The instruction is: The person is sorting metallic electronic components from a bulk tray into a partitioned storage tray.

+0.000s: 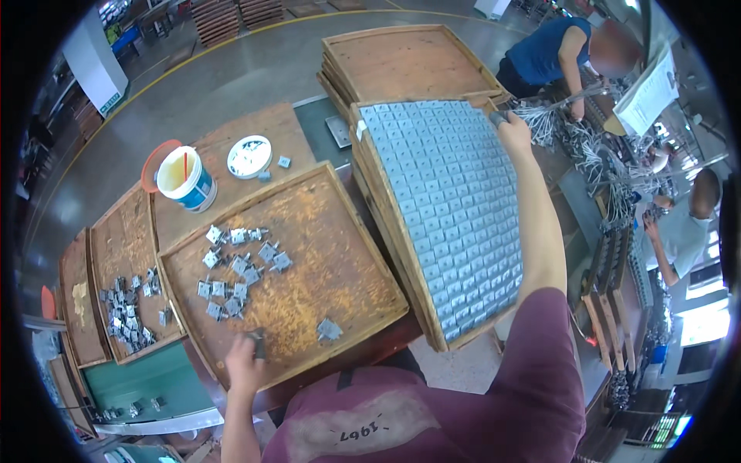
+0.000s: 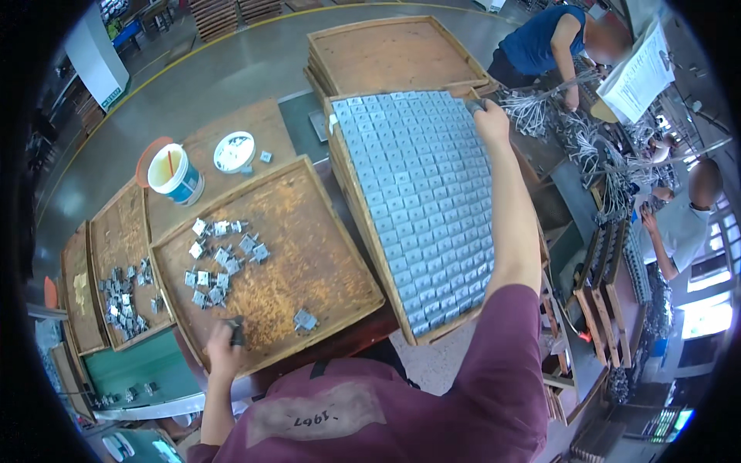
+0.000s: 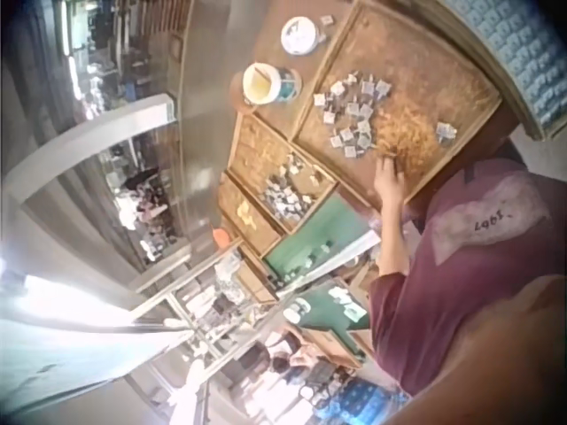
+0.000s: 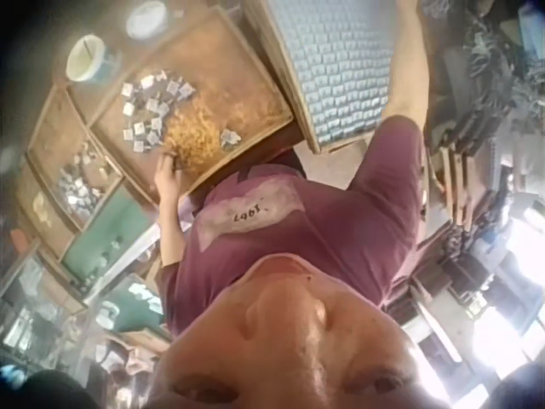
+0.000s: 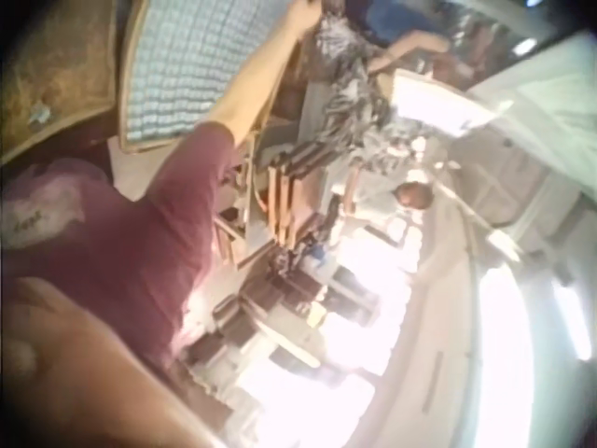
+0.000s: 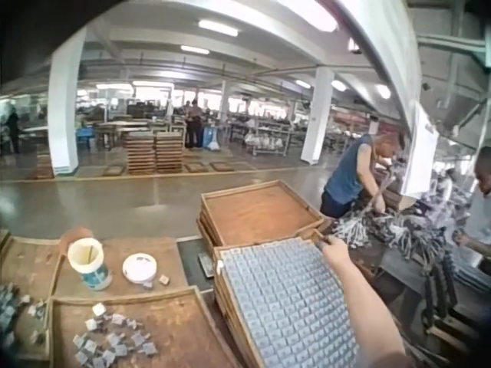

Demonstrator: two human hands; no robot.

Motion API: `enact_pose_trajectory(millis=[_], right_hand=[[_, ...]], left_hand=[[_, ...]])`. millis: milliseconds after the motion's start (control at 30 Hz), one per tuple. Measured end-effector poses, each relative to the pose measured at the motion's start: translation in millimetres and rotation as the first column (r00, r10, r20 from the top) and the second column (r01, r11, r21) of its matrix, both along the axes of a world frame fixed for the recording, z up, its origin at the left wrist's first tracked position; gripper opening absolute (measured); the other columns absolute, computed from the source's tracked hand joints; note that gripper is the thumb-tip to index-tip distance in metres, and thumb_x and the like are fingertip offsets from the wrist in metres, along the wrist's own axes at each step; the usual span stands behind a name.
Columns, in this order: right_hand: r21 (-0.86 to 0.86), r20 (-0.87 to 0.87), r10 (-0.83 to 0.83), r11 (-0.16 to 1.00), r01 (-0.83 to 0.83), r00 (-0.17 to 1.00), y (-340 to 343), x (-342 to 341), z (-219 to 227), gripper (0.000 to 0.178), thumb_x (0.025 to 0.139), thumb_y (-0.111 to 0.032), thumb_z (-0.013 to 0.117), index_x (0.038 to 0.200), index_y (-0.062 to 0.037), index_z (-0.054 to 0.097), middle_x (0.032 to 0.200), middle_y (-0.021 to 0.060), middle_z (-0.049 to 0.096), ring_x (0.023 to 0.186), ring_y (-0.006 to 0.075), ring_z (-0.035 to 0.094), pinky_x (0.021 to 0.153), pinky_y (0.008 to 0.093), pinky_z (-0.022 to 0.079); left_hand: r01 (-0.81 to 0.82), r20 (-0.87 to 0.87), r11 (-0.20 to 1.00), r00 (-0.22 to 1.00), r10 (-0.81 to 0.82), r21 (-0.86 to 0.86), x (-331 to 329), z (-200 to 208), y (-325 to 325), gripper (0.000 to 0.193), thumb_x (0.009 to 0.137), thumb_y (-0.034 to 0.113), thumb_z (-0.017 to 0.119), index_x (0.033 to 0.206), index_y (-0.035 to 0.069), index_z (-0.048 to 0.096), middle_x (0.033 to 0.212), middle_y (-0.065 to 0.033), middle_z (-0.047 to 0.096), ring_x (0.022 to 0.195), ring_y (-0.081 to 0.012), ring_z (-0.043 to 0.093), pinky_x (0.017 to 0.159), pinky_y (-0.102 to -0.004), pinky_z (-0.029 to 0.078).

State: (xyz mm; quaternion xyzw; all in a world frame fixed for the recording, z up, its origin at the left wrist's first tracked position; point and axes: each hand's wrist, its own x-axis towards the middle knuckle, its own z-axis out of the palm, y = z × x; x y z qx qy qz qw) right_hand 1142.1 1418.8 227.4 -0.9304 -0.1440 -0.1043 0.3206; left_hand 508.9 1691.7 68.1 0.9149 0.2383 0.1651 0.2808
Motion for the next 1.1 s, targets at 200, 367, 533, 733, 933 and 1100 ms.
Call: enact_pose_trajectory(millis=[200,367,533,733,933,1100], right_hand=[[-0.436,-0.009,-0.104,0.896,0.09,0.995,32,94,-56,0.056,0.086,-0.05,0.056,0.126,-0.012,0.064,0.125,0.0221,0.063,0.119,0.0406,0.057,0.103,0.0469,0.041],[-0.439,-0.1,-0.078,0.898,0.027,0.992,9,151,-59,0.064,0.082,-0.053,0.056,0.128,-0.0087,0.064,0.131,0.0242,0.059,0.125,0.0381,0.054,0.103,0.0433,0.042],[-0.268,0.156,-0.117,0.951,0.156,0.981,30,152,-56,0.069,0.075,-0.057,0.07,0.115,-0.0009,0.068,0.118,0.0231,0.066,0.115,0.0393,0.06,0.097,0.0426,0.046],[0.704,-0.132,0.124,0.71,0.004,0.983,22,118,-43,0.044,0.089,-0.021,0.071,0.125,0.0011,0.061,0.111,0.013,0.068,0.096,0.0246,0.066,0.082,0.0343,0.054],[0.717,-0.107,0.463,0.649,-0.254,0.88,42,-44,11,0.039,0.101,-0.008,0.044,0.138,0.0045,0.046,0.132,0.0164,0.056,0.114,0.0236,0.059,0.092,0.0368,0.052],[0.8,-0.111,0.612,0.522,-0.295,0.783,4,-97,3,0.039,0.101,-0.01,0.047,0.138,0.005,0.047,0.132,0.0154,0.056,0.112,0.0241,0.061,0.091,0.0352,0.052]], left_hand=[[-0.154,-0.083,0.988,0.984,0.156,0.031,14,-28,47,0.024,0.077,0.001,0.06,0.101,0.002,0.062,0.102,-0.0219,0.059,0.09,-0.0445,0.059,0.076,-0.0476,0.05],[-0.142,-0.173,0.977,0.97,0.169,0.159,5,-19,41,0.036,0.077,0.013,0.068,0.112,0.005,0.063,0.115,-0.0202,0.057,0.102,-0.0428,0.055,0.086,-0.0485,0.046],[-0.464,0.016,0.812,0.871,0.491,0.355,-43,-17,13,0.041,0.077,0.023,0.073,0.114,0.007,0.063,0.122,-0.0197,0.052,0.107,-0.0453,0.047,0.093,-0.0547,0.039],[-0.785,-0.326,0.615,0.563,0.76,0.078,-87,-51,45,0.024,0.08,0.011,0.057,0.102,0.004,0.06,0.1,-0.0239,0.064,0.094,-0.0447,0.06,0.081,-0.0524,0.046],[-0.792,-0.315,0.605,0.555,0.77,0.081,-87,-45,42,0.015,0.083,0.015,0.052,0.092,0.004,0.055,0.091,-0.0236,0.065,0.085,-0.0459,0.061,0.075,-0.0526,0.047],[-0.831,-0.401,0.551,0.478,0.781,0.082,-80,-47,45,0.018,0.081,0.018,0.056,0.093,0.003,0.055,0.094,-0.0234,0.064,0.091,-0.0438,0.061,0.077,-0.0514,0.047]])
